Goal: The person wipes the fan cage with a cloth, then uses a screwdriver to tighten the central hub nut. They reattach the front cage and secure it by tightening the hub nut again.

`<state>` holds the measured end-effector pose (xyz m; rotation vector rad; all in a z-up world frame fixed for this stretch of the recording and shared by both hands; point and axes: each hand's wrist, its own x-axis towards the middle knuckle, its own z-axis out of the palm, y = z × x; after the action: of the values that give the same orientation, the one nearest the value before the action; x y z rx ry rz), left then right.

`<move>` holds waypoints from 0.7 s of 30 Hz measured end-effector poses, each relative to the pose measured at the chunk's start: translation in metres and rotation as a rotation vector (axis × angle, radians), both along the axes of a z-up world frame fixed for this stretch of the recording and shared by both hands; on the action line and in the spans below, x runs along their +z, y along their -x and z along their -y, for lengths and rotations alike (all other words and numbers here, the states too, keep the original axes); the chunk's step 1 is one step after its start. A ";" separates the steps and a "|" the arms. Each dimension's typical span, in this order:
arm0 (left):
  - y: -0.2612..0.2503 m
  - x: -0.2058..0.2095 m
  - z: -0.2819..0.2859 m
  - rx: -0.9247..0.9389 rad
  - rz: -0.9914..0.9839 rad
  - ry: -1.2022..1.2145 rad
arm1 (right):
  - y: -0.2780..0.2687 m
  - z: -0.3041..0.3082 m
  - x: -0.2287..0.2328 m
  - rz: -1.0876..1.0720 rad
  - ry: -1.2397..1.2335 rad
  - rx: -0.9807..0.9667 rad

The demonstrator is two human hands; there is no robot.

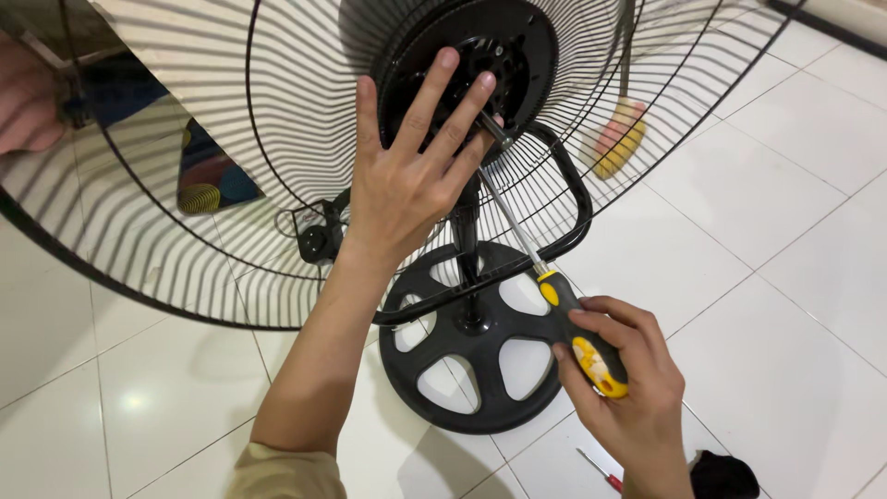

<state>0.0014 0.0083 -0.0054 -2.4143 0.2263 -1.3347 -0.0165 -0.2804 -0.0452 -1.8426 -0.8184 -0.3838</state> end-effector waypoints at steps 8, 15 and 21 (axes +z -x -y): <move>0.002 0.000 0.004 0.043 0.020 -0.038 | -0.007 0.006 -0.022 -0.193 0.023 -0.166; 0.002 0.002 0.004 0.051 0.008 -0.036 | -0.014 0.006 -0.011 -0.267 0.006 0.052; 0.004 0.001 0.007 0.024 0.000 -0.002 | -0.003 0.002 0.007 0.153 0.103 -0.143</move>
<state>-0.0024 0.0016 -0.0043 -2.4076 0.1979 -1.3240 -0.0131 -0.2826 -0.0379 -1.9927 -0.8253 -0.5893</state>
